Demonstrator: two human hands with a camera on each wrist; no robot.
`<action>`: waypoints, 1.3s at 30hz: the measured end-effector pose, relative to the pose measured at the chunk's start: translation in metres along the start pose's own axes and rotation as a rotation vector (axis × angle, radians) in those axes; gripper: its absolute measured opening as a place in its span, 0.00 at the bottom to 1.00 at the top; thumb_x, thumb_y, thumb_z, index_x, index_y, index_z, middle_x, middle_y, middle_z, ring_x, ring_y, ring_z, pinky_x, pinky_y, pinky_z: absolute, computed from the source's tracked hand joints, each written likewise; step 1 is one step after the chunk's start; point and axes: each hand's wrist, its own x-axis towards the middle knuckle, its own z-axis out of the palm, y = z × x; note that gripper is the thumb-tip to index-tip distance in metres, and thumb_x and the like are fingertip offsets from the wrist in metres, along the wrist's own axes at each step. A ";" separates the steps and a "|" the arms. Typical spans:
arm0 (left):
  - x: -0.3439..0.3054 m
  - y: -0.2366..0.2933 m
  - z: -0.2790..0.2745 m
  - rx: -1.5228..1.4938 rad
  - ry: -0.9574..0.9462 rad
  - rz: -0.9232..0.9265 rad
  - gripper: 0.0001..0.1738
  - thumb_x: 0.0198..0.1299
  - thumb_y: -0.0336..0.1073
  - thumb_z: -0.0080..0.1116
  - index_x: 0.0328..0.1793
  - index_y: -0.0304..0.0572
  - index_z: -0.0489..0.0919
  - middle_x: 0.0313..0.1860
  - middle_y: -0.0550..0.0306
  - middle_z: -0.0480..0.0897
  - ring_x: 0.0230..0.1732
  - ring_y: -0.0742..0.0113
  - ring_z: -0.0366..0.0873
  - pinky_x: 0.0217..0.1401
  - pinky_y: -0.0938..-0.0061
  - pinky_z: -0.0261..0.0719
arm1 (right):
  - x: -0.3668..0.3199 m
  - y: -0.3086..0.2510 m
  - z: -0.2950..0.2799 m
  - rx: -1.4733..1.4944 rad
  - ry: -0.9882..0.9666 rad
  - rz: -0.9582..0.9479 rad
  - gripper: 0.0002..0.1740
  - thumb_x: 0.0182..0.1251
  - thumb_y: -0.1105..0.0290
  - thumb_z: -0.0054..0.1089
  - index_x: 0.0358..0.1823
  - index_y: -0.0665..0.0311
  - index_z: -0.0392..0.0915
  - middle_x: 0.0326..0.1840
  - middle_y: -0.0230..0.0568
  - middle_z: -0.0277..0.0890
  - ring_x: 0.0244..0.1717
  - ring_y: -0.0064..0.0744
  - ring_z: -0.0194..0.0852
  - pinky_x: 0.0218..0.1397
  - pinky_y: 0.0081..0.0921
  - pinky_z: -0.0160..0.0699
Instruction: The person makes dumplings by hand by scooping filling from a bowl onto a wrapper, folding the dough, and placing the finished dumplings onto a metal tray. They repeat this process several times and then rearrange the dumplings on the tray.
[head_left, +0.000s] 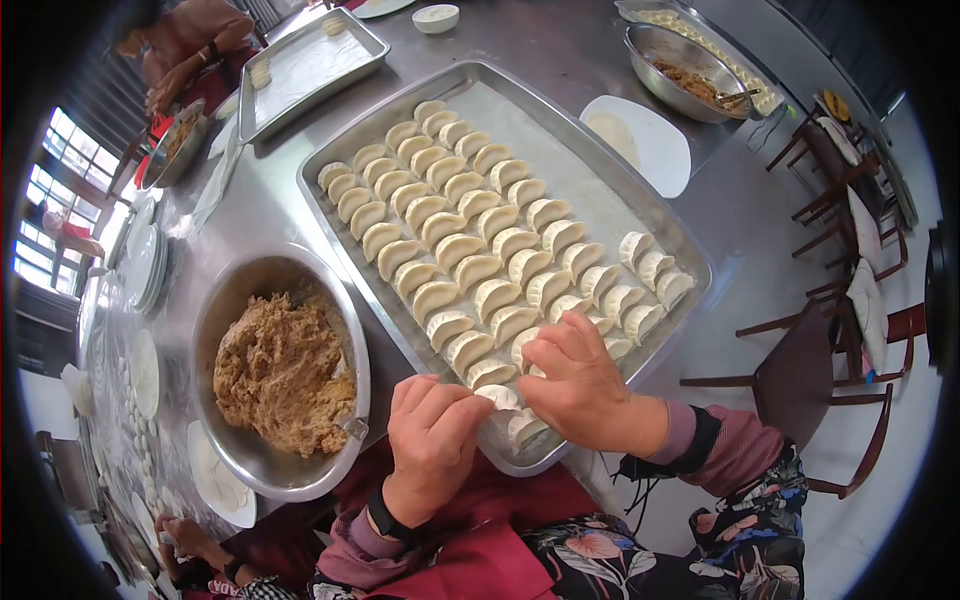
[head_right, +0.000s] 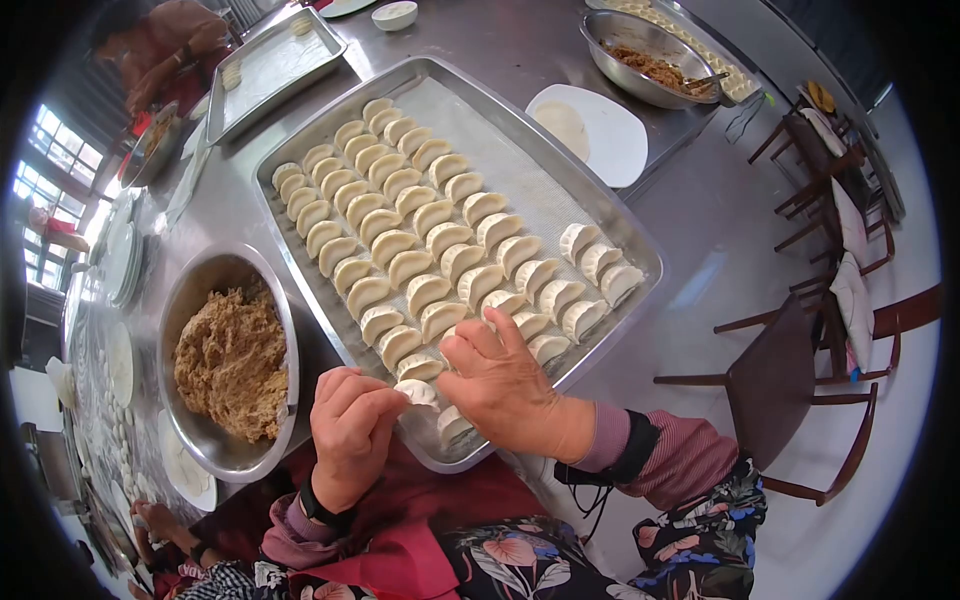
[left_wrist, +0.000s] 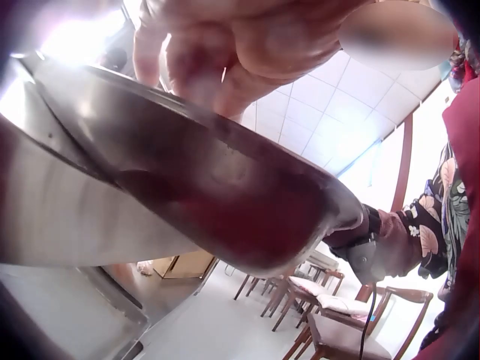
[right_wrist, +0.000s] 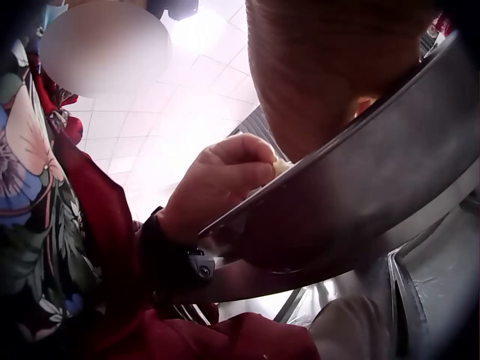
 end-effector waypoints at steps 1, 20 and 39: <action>0.000 0.001 -0.001 -0.014 0.011 -0.007 0.11 0.39 0.24 0.64 0.31 0.44 0.79 0.27 0.61 0.77 0.30 0.60 0.74 0.42 0.65 0.73 | -0.001 -0.001 0.001 -0.009 -0.005 -0.013 0.07 0.43 0.71 0.61 0.23 0.58 0.72 0.37 0.37 0.66 0.48 0.41 0.64 0.56 0.40 0.60; -0.006 0.003 -0.017 -0.028 0.074 -0.062 0.08 0.43 0.25 0.66 0.30 0.43 0.79 0.25 0.60 0.77 0.31 0.60 0.74 0.47 0.62 0.73 | 0.012 -0.005 0.002 -0.102 -0.261 -0.094 0.03 0.43 0.70 0.55 0.20 0.60 0.73 0.32 0.39 0.65 0.43 0.37 0.63 0.46 0.32 0.59; -0.005 0.009 -0.012 -0.005 0.055 -0.032 0.09 0.41 0.25 0.66 0.29 0.43 0.78 0.26 0.59 0.77 0.31 0.58 0.74 0.44 0.63 0.73 | -0.017 0.012 -0.054 0.165 0.120 0.236 0.07 0.42 0.78 0.61 0.23 0.60 0.73 0.27 0.34 0.68 0.33 0.34 0.65 0.39 0.28 0.65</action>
